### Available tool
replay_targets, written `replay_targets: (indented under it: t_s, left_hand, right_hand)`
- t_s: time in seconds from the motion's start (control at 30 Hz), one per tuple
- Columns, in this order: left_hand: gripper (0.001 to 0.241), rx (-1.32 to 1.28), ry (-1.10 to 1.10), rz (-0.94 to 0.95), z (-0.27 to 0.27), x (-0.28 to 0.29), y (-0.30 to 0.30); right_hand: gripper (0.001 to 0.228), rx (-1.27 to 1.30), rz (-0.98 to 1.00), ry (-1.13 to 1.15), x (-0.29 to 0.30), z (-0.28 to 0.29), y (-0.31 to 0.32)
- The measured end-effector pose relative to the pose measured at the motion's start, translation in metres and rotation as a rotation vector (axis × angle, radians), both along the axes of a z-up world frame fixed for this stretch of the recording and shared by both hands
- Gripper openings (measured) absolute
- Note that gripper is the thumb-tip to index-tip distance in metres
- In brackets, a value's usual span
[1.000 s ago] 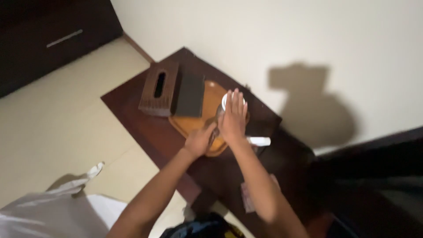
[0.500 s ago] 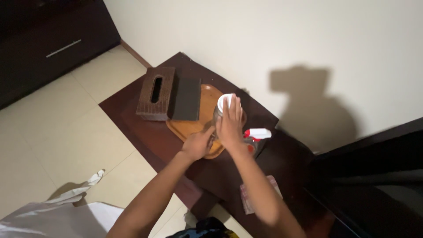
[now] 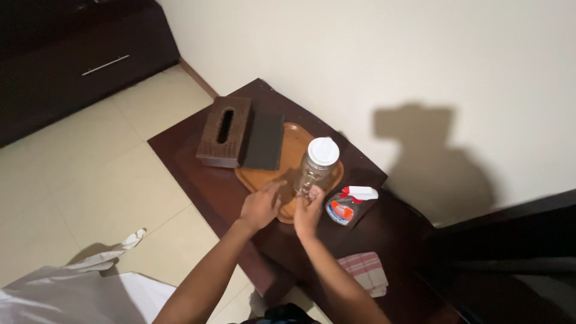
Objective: The person folds a pink and white checkered towel on a bed and places it on a wooden table. They then pick up a remote control and a water bottle, placing them on the bed. Finally, they move a tissue box and a wooden tray from the table to a bedside table.
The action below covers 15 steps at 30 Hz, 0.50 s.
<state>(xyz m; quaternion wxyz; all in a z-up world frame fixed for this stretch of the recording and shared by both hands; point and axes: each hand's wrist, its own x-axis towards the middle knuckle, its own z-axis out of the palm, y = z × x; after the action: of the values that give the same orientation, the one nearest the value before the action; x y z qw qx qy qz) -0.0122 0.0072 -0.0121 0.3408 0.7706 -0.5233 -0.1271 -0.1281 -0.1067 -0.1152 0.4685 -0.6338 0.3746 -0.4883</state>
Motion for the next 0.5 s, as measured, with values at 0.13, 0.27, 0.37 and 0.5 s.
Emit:
replay_targets:
  t_s: [0.13,0.27,0.37,0.5]
  left_hand:
    - [0.048,-0.027,0.004,0.031,0.002,0.003,0.008]
    - [0.047,-0.170,-0.025,0.060,0.007,0.010,0.015]
    - [0.046,-0.179,-0.012,0.127,0.030,0.022,0.022]
    - [0.044,-0.340,-0.075,0.225,0.059,0.040,0.055]
  right_hand:
    - [0.027,0.125,0.157,-0.174,0.012,-0.028,-0.038]
    - [0.033,0.168,0.070,-0.040,0.021,-0.009,-0.052]
    - [0.034,-0.015,0.014,0.005,0.034,0.030,-0.056]
    - [0.044,-0.152,0.132,0.186,0.053,0.074,-0.024]
